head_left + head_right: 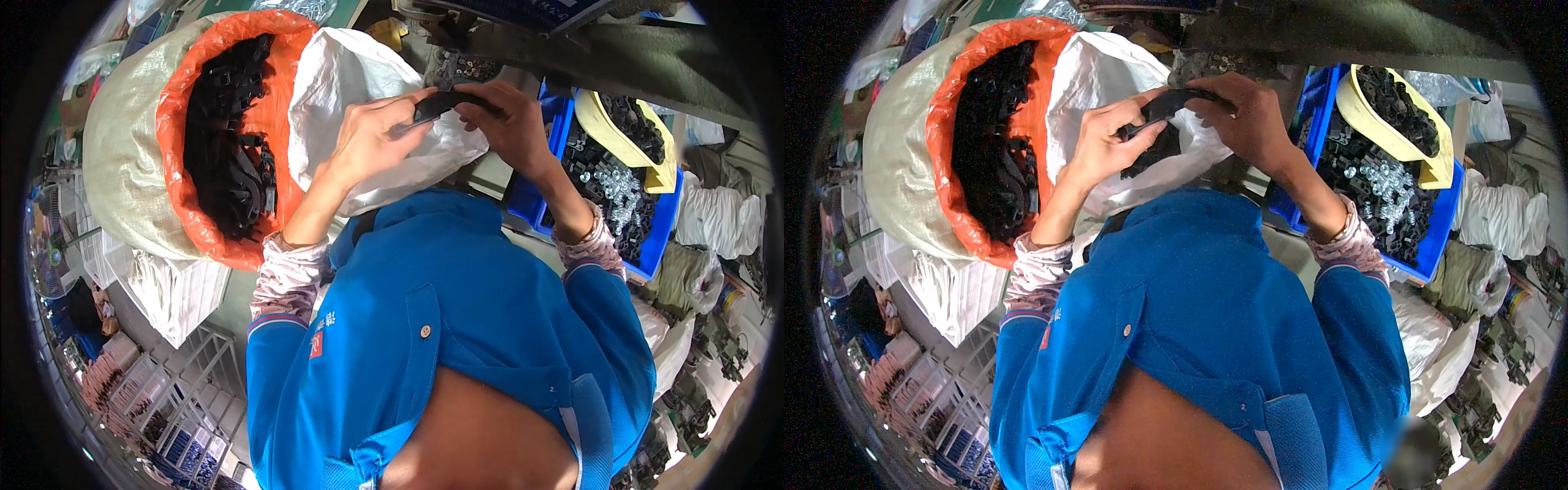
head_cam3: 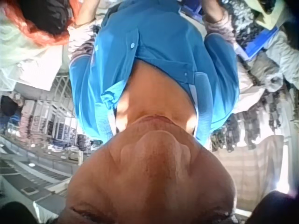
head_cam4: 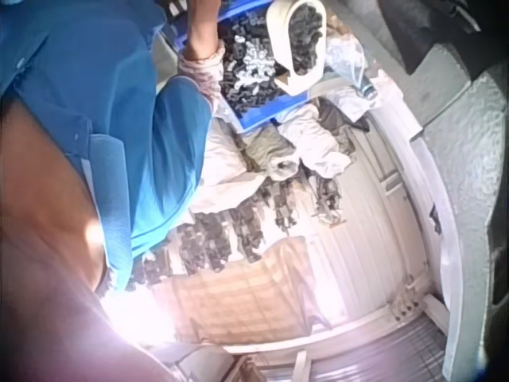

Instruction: The person repeatedly picks small black plastic components and metal springs from a blue bin, joins them by hand, and places the assembled units into a white sack. The process continues with consistent hand movements and no visible tool use.

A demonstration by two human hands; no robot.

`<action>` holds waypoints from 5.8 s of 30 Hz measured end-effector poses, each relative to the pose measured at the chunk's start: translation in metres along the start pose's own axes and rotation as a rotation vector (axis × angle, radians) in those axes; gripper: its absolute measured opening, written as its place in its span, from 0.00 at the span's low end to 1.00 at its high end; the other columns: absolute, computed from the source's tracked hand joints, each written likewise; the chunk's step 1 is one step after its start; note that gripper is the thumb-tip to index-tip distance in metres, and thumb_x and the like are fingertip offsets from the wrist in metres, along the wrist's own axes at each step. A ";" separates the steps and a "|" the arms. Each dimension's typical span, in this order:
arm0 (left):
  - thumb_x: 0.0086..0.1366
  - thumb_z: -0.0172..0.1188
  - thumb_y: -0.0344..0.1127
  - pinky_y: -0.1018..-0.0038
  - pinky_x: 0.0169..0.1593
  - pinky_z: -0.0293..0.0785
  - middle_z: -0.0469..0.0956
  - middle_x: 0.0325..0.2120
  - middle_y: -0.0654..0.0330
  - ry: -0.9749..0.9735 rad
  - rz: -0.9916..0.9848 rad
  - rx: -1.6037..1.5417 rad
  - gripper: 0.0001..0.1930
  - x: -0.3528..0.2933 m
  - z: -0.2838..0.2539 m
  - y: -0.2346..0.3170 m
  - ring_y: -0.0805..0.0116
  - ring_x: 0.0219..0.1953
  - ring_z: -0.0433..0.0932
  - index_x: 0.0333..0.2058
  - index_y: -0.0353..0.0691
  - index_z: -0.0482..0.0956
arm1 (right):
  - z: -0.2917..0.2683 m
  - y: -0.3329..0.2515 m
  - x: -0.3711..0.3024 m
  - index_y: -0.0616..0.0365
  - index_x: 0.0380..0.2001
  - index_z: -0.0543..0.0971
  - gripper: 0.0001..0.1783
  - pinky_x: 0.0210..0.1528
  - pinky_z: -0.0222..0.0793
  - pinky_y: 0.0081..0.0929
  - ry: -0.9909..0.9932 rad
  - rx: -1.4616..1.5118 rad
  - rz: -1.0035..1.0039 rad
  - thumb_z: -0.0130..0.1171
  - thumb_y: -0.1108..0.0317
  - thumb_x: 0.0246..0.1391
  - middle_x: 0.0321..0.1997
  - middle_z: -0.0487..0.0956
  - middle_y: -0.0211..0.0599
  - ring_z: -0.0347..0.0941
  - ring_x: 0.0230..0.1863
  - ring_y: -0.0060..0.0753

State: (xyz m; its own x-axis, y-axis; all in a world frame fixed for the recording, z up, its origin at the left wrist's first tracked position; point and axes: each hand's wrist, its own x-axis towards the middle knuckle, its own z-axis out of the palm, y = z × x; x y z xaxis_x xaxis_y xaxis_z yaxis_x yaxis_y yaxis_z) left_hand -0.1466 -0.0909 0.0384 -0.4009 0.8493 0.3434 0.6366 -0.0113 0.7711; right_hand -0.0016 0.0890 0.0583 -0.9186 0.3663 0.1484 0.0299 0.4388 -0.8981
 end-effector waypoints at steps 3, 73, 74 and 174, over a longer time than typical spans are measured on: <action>0.53 0.67 0.29 0.73 0.32 0.77 0.82 0.43 0.55 -0.011 0.135 0.126 0.12 0.010 -0.008 -0.002 0.59 0.29 0.82 0.20 0.34 0.72 | 0.005 0.000 0.003 0.63 0.47 0.80 0.16 0.33 0.75 0.19 0.053 -0.018 -0.049 0.64 0.77 0.53 0.38 0.80 0.38 0.79 0.31 0.23; 0.62 0.64 0.27 0.74 0.53 0.73 0.80 0.43 0.55 0.776 -0.369 -0.164 0.16 -0.123 -0.206 -0.197 0.68 0.46 0.78 0.48 0.30 0.75 | 0.024 0.021 0.034 0.62 0.37 0.81 0.07 0.35 0.73 0.24 0.240 0.609 0.195 0.62 0.71 0.56 0.35 0.81 0.36 0.75 0.32 0.25; 0.61 0.63 0.25 0.74 0.52 0.73 0.80 0.43 0.55 0.951 -0.403 -0.155 0.17 -0.118 -0.208 -0.189 0.67 0.46 0.78 0.49 0.30 0.74 | 0.022 0.018 0.033 0.61 0.37 0.82 0.08 0.37 0.73 0.24 0.209 0.639 0.221 0.63 0.70 0.56 0.34 0.81 0.36 0.75 0.32 0.25; 0.56 0.70 0.28 0.79 0.40 0.76 0.81 0.40 0.60 -0.244 -0.280 -0.672 0.19 0.032 0.214 0.126 0.76 0.38 0.78 0.47 0.35 0.78 | -0.128 0.044 -0.206 0.64 0.44 0.81 0.12 0.35 0.72 0.15 0.531 0.361 0.257 0.63 0.73 0.56 0.35 0.82 0.32 0.76 0.34 0.16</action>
State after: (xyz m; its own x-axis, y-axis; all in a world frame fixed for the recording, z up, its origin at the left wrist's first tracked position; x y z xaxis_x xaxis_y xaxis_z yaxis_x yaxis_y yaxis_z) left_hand 0.0618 0.0480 0.0322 -0.2815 0.9594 0.0188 -0.0359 -0.0301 0.9989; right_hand 0.2397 0.1382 0.0409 -0.5797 0.8148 0.0126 0.0025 0.0173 -0.9998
